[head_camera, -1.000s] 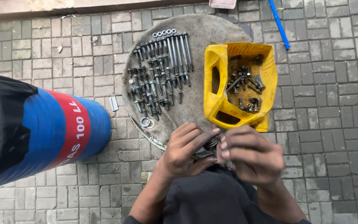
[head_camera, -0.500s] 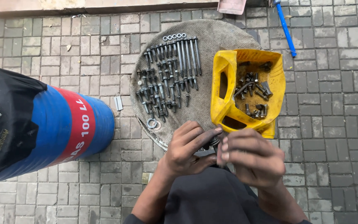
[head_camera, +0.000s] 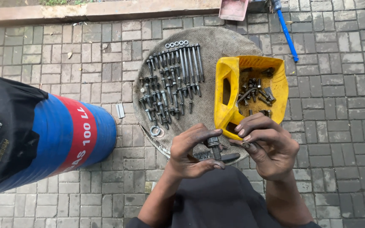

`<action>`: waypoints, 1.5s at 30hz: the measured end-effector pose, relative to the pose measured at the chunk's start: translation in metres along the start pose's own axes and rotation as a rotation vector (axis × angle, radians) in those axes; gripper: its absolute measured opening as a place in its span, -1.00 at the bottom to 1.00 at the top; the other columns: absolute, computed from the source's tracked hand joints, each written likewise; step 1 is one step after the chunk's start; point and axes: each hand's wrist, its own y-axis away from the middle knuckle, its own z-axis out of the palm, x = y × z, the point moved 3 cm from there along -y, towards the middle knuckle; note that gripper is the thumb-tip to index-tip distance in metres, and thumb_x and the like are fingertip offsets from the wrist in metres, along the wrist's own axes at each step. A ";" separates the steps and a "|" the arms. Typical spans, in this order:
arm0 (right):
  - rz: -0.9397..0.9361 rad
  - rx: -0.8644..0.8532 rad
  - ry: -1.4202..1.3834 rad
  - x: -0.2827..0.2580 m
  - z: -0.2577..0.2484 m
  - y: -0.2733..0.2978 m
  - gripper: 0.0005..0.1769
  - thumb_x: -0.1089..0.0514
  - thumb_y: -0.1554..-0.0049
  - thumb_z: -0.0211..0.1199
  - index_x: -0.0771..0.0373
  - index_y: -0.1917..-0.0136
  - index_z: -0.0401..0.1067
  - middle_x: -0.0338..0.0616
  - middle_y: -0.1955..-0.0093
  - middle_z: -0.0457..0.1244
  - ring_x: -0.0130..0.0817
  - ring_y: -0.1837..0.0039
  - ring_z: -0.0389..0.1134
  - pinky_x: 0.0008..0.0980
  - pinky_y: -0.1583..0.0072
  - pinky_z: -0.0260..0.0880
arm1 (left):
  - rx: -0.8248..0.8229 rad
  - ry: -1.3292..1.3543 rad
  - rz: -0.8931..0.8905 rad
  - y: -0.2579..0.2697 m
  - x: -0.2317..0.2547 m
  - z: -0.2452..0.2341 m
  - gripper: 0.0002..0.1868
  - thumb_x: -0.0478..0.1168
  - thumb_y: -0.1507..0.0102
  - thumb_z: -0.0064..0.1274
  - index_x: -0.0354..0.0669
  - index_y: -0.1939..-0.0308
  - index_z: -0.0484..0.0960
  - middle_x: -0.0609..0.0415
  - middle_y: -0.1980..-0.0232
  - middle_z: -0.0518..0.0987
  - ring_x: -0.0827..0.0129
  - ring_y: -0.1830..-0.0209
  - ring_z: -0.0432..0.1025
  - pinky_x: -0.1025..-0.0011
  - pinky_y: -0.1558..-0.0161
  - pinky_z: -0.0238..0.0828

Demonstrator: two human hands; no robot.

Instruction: The person sits on a paved surface and cleans a bolt by hand, then uses a wire brush to scrub it. They handle the bolt and brush over a collection of similar hardware laid out on a cloth.

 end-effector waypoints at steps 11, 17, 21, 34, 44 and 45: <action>0.159 -0.022 -0.082 0.011 0.013 0.005 -0.92 0.39 -0.25 0.05 0.46 -0.01 0.33 0.16 0.21 0.30 -0.29 0.31 0.35 -0.42 0.33 0.43 | -0.026 0.035 -0.134 0.001 -0.011 -0.005 -0.39 0.00 -0.28 0.22 -0.53 -0.15 0.56 -0.24 0.22 0.65 0.16 0.32 0.57 0.29 0.30 0.56; 0.069 -0.009 0.165 0.007 0.028 -0.019 -0.88 0.33 -0.15 0.27 0.46 0.05 0.45 0.13 0.19 0.35 -0.30 0.33 0.37 -0.41 0.34 0.44 | -0.049 0.062 -0.284 0.010 -0.028 -0.006 -0.39 0.04 -0.43 -0.04 -0.51 -0.27 0.41 -0.33 -0.04 0.63 0.06 0.03 0.58 0.09 0.05 0.59; 0.038 -0.067 0.509 0.015 0.037 -0.006 -0.86 0.26 -0.19 0.26 0.37 0.00 0.42 0.11 0.06 0.34 -0.10 0.00 0.48 -0.29 -0.11 0.57 | -0.115 0.004 -0.412 0.008 -0.022 -0.007 -0.38 0.18 -0.47 -0.17 -0.36 -0.27 0.33 -0.32 -0.32 0.50 -0.05 -0.34 0.50 0.24 -0.33 0.51; 0.103 -0.012 0.519 0.026 0.044 -0.019 -0.92 0.32 -0.20 0.23 0.42 0.05 0.42 0.05 0.14 0.31 -0.19 0.12 0.39 -0.38 0.05 0.48 | -0.132 -0.311 -0.319 0.007 -0.031 -0.013 -0.46 0.05 -0.45 -0.14 -0.47 -0.16 0.44 -0.25 -0.08 0.56 0.01 -0.04 0.53 0.19 -0.11 0.50; 0.150 0.010 0.533 0.032 0.040 -0.014 -0.91 0.31 -0.18 0.29 0.38 0.03 0.48 0.00 0.11 0.33 -0.21 0.07 0.42 -0.36 -0.01 0.50 | -0.126 -0.416 -0.318 0.010 -0.031 -0.013 -0.47 0.00 -0.41 -0.05 -0.48 -0.17 0.45 -0.28 -0.08 0.58 -0.03 -0.06 0.55 0.16 -0.12 0.52; 0.142 0.005 0.527 0.033 0.041 -0.017 -0.91 0.30 -0.19 0.28 0.36 0.01 0.49 -0.01 0.08 0.34 -0.21 0.05 0.44 -0.36 -0.03 0.52 | -0.113 -0.423 -0.312 0.005 -0.031 -0.014 -0.47 0.03 -0.42 -0.07 -0.46 -0.16 0.45 -0.25 -0.07 0.58 0.01 -0.05 0.54 0.18 -0.10 0.54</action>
